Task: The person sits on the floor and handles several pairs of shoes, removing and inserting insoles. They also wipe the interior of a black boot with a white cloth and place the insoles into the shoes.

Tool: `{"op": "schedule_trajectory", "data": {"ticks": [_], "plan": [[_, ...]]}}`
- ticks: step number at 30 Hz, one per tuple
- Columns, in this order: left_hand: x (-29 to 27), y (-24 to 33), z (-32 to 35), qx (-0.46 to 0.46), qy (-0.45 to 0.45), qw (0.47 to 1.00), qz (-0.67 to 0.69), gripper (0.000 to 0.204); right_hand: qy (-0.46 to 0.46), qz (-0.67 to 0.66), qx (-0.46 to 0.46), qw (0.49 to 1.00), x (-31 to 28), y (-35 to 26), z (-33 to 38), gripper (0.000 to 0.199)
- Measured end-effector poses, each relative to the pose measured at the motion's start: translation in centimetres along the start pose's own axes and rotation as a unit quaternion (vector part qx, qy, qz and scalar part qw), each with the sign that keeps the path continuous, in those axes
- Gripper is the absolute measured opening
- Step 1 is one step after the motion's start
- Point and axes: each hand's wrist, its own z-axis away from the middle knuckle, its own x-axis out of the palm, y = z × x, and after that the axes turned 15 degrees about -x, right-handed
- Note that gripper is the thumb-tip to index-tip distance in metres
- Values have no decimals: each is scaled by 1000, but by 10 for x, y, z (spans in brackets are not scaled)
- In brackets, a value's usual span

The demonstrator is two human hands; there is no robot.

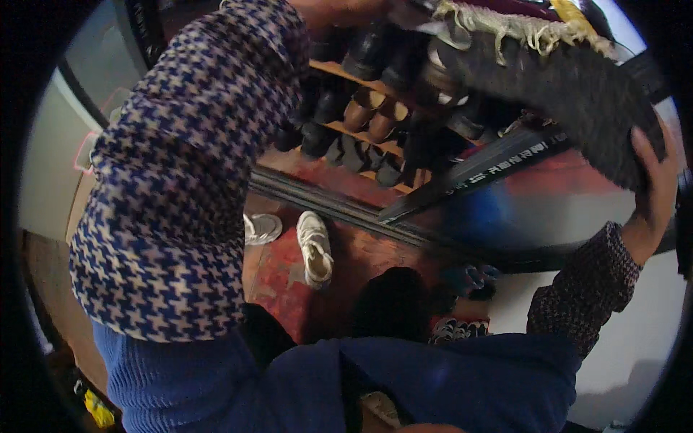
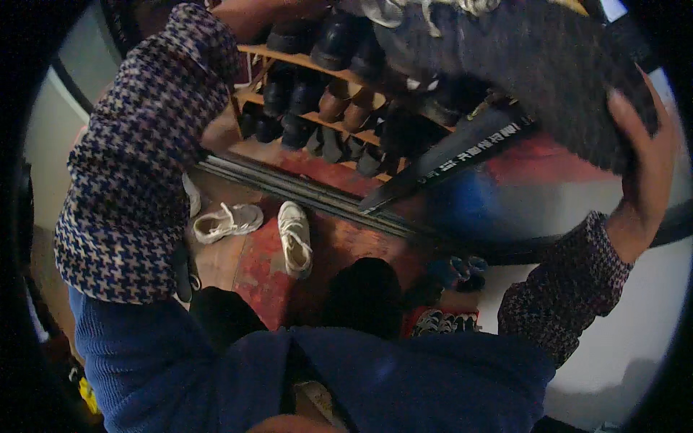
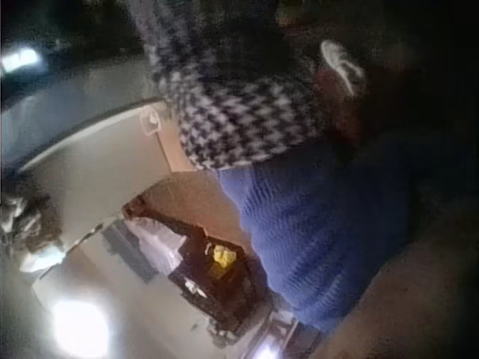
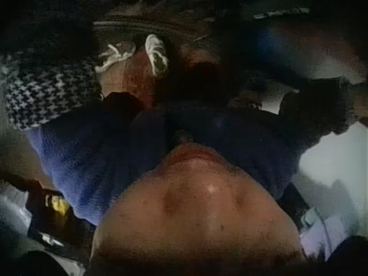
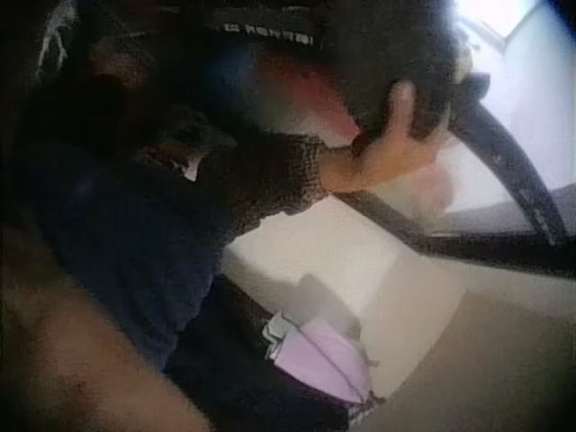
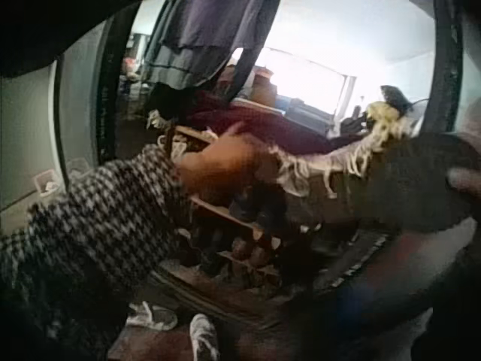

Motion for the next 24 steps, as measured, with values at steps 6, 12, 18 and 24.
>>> {"op": "schedule_trajectory", "data": {"ticks": [6,12,18,24], "plan": [[-27,-48,-7,-172,0,941,293,33,-303,82,-344,885,33,-51,23,43],[-8,0,86,-101,49,970,216,22,-321,36,-331,887,95,-70,58,25],[28,3,283,-337,-70,844,410,26,-296,15,-412,862,146,-109,60,15],[29,17,410,-406,-257,511,713,31,-298,3,-525,798,239,-121,61,20]]}}
